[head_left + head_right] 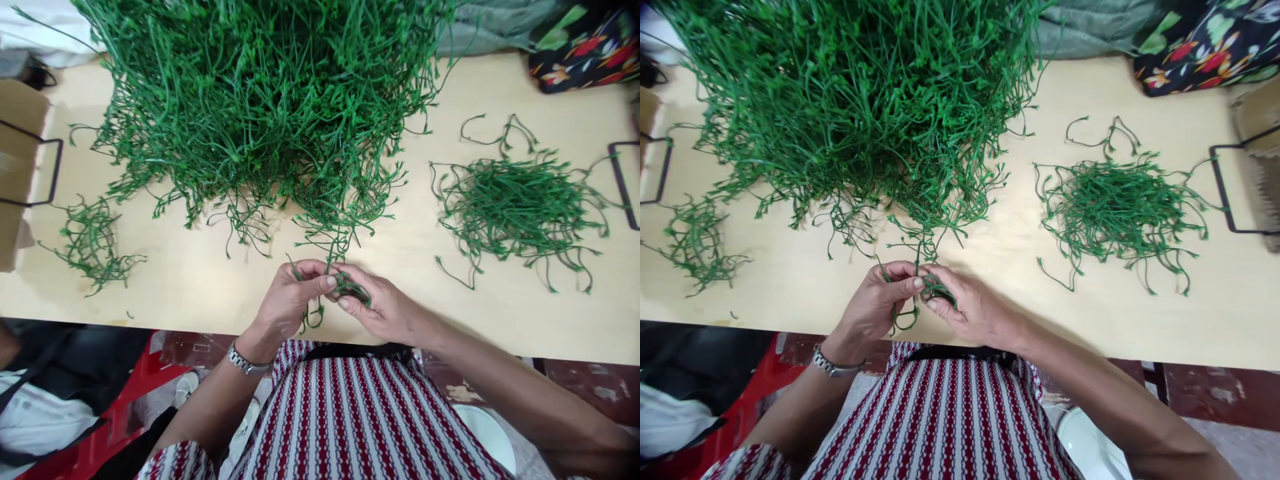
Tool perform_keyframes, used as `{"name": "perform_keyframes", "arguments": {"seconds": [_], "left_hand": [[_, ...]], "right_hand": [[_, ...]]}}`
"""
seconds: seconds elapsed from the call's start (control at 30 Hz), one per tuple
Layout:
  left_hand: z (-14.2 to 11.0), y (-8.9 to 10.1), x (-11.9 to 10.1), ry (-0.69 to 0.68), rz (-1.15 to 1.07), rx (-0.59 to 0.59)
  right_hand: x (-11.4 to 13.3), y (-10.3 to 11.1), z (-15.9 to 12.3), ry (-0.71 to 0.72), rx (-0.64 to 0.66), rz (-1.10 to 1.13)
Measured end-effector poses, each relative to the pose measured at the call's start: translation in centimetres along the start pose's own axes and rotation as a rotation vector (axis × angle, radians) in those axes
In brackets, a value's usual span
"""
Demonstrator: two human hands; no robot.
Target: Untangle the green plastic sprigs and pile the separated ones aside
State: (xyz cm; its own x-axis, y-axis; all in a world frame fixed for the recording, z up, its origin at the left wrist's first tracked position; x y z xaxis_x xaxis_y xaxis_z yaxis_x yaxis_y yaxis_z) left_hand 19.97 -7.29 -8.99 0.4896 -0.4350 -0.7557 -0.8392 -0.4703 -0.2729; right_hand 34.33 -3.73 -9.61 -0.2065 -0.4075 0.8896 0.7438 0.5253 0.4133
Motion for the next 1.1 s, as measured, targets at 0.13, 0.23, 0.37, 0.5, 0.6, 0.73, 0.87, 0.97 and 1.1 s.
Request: {"name": "perform_keyframes", "arguments": {"seconds": [0.13, 0.23, 0.37, 0.5, 0.6, 0.73, 0.87, 0.97, 1.1], "left_hand": [[0.0, -0.1, 0.1, -0.010, -0.002, -0.011], [-0.2, -0.1, 0.0, -0.031, 0.029, -0.015], [-0.3, -0.1, -0.3, -0.109, 0.116, -0.020], [-0.6, -0.3, -0.6, -0.223, 0.319, -0.013], [-0.7, -0.3, -1.0, -0.320, 0.460, -0.031], [-0.7, -0.4, -1.2, -0.277, 0.450, 0.007], [-0.4, -0.7, -0.7, -0.130, 0.225, 0.070], [-0.3, -0.8, -0.2, -0.103, 0.108, 0.023], [-0.2, -0.9, 0.2, -0.124, 0.097, -0.008]], "right_hand": [[0.0, -0.1, 0.1, 0.029, -0.020, -0.101], [-0.3, 0.3, 0.0, 0.031, 0.034, -0.161], [-0.9, 2.0, 0.1, 0.055, 0.134, -0.160], [-0.4, 4.0, 0.5, 0.012, 0.232, -0.077], [0.9, 5.2, 0.5, -0.031, 0.107, -0.246], [2.5, 5.2, 0.3, 0.067, -0.165, -0.263], [1.4, 2.4, 0.0, -0.047, -0.125, 0.054], [0.2, 0.5, -0.3, -0.178, -0.119, 0.166], [0.1, -0.1, -0.6, -0.208, -0.077, 0.082]]}}
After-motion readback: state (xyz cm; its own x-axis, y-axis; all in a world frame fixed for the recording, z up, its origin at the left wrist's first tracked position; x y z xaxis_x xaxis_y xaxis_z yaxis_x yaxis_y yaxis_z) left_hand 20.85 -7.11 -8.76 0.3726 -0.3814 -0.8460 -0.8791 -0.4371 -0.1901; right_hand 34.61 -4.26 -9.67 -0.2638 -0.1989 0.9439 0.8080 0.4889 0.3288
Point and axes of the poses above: each hand's wrist, its own z-axis towards the middle knuckle, its own y-axis out of the back of the hand, x = y × z, the point moved 2 cm from there along z, towards the middle knuckle, and after that the axes turned 15 degrees about -x, right-handed, at the moved point
